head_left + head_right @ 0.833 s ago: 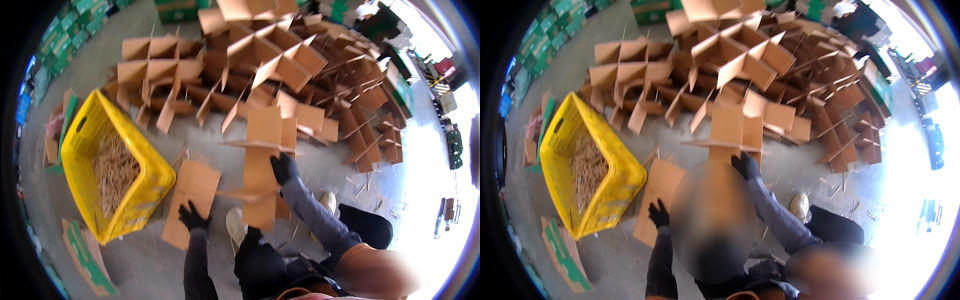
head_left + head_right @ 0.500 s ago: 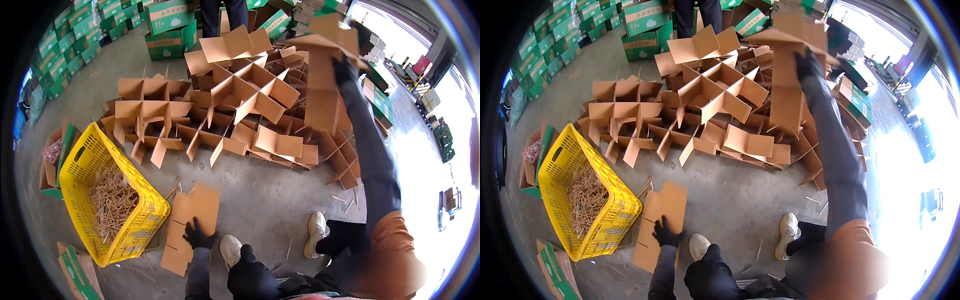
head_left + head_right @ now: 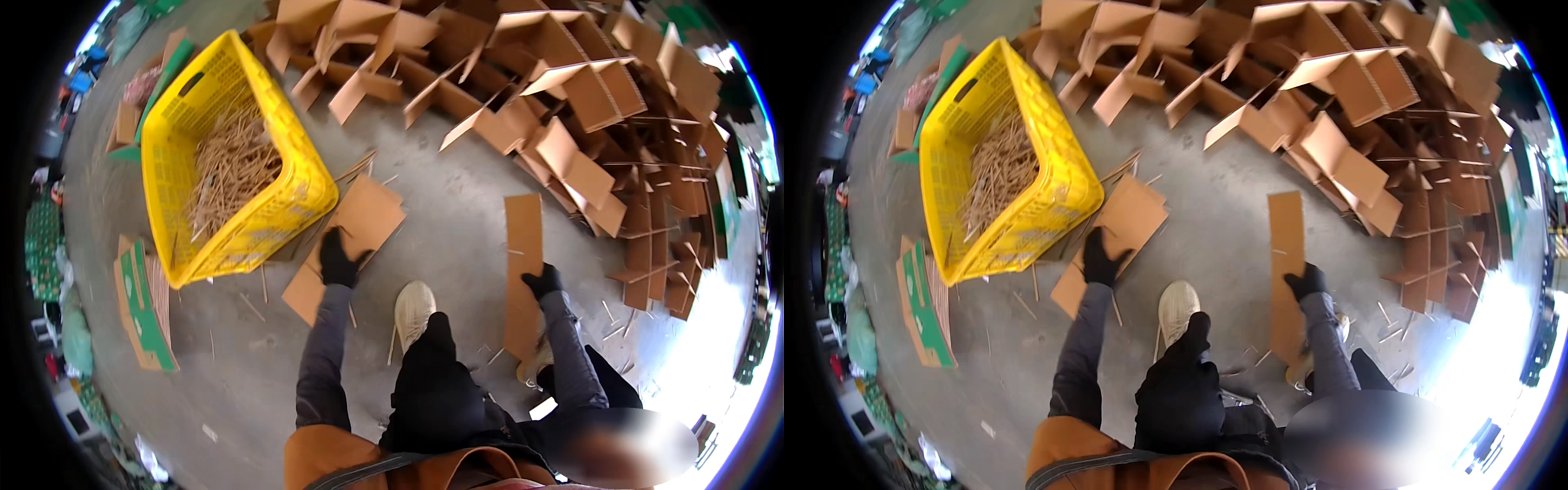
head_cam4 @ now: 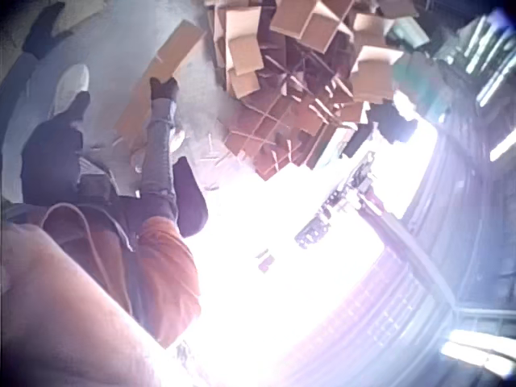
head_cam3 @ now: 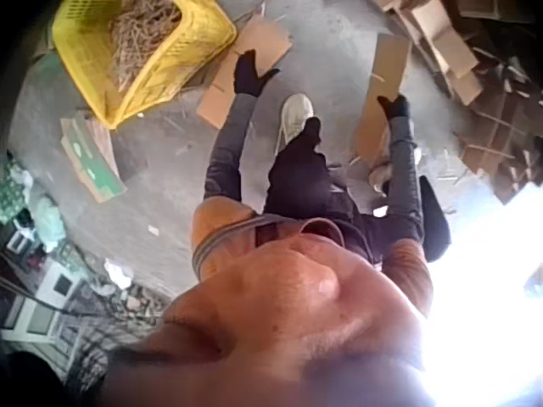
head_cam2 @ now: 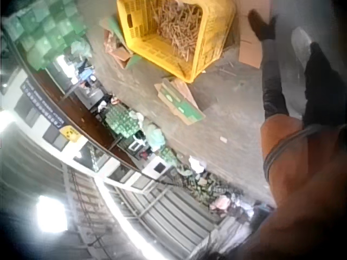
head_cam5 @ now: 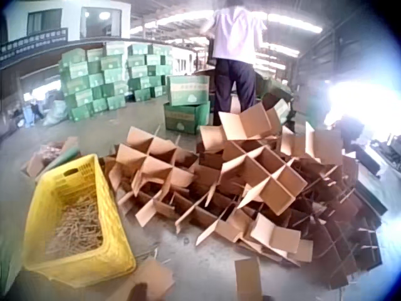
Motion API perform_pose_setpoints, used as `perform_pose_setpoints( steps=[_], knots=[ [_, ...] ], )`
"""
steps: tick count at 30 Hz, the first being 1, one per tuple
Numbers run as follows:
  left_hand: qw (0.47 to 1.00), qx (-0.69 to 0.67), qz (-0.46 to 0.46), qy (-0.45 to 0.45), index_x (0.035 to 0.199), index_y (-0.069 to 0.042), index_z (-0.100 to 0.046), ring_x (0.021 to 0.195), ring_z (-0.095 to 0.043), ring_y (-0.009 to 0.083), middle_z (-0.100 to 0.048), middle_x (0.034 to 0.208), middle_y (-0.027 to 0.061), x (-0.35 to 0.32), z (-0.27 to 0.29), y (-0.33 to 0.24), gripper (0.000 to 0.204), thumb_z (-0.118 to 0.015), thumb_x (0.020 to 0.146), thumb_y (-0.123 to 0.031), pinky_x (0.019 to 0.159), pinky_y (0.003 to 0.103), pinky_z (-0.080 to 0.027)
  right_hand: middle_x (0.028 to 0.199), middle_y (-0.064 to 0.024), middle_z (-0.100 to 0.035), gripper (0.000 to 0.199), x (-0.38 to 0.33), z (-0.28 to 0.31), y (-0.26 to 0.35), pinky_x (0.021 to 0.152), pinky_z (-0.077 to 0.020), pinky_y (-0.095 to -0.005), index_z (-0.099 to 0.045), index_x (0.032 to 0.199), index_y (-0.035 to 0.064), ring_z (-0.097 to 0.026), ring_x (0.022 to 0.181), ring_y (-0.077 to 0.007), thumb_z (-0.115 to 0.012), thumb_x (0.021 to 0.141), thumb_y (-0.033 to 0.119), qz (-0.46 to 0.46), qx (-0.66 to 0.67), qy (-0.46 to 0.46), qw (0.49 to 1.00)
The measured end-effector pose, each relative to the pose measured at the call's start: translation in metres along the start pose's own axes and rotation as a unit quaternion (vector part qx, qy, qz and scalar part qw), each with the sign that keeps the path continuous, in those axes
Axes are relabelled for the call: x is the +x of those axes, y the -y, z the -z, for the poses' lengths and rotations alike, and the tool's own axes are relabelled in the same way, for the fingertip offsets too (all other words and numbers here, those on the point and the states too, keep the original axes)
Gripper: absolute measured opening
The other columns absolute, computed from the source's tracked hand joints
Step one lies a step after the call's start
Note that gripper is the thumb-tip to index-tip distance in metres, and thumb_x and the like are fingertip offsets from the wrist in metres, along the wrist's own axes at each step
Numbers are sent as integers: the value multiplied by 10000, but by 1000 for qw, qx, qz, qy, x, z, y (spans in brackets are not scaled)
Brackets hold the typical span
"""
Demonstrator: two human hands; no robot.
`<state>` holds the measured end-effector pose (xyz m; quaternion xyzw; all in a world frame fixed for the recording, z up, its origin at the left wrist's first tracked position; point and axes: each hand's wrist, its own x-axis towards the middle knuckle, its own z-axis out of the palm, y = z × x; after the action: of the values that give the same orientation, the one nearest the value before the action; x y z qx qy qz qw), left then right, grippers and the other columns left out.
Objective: The person assembles cardboard dividers by hand. They pick up flat cardboard sheets and slide them together to form a grid, placing the finished dividers on a pile on the floor.
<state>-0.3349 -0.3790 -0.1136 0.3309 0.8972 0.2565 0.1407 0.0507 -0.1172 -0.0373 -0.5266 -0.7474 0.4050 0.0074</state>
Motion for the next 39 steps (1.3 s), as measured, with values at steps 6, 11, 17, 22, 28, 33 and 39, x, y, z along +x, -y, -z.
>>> perform_pose_setpoints(
  steps=[6,11,17,22,28,33,39],
  knots=[
    [974,200,108,-18,1408,-33,-221,1375,-163,325,-235,1461,182,-29,-49,-14,1211,-634,537,-765,1076,572,-88,878,-211,-646,414,-5,-20,-97,731,-478,-493,-576,1059,70,-606,834,-422,-602,786,379,-108,-191,-84,972],
    [971,223,9,-83,1360,-136,-352,1368,-168,344,-257,1456,157,-48,-87,-88,980,-631,606,-695,1040,644,-72,914,-229,-629,394,-10,-41,-45,709,-462,-511,-508,1100,100,-597,841,-428,-552,839,393,-158,-163,-112,967],
    [974,162,-124,-99,1268,-127,-442,1286,-292,340,-380,1339,147,23,-77,-93,845,-700,611,-593,1026,633,-142,915,-224,-631,339,2,-28,-50,710,-463,-503,-528,1070,98,-593,846,-424,-522,861,365,-112,-140,-157,971],
    [974,177,-139,-35,1148,-132,-506,1161,-416,273,-503,1150,99,-2,-69,-90,695,-775,586,-440,970,597,-256,914,-223,-635,370,-11,-3,-12,721,-465,-492,-544,1108,101,-590,853,-422,-509,867,380,-135,-95,-144,976],
    [987,34,-108,112,1069,-78,-523,868,-610,318,-635,951,137,-5,-78,-125,501,-754,684,-302,760,412,-468,952,-217,-642,409,-32,25,7,748,-491,-411,-581,1122,63,-616,916,-373,-599,836,356,-13,119,-127,985],
    [956,42,-216,196,1003,-189,-646,900,-573,264,-578,979,41,-34,-119,-253,197,-562,825,-187,769,407,-472,897,-239,-628,390,-34,36,56,730,-475,-465,-568,1120,81,-591,851,-422,-583,833,345,-39,49,-114,992],
    [930,53,-240,272,1026,-205,-621,961,-549,239,-556,1002,35,-54,-124,-274,198,-543,846,-182,744,411,-491,830,-214,-637,335,-54,48,29,690,-465,-505,-551,1054,85,-600,806,-416,-533,842,344,-62,-61,-63,994]
  ],
)
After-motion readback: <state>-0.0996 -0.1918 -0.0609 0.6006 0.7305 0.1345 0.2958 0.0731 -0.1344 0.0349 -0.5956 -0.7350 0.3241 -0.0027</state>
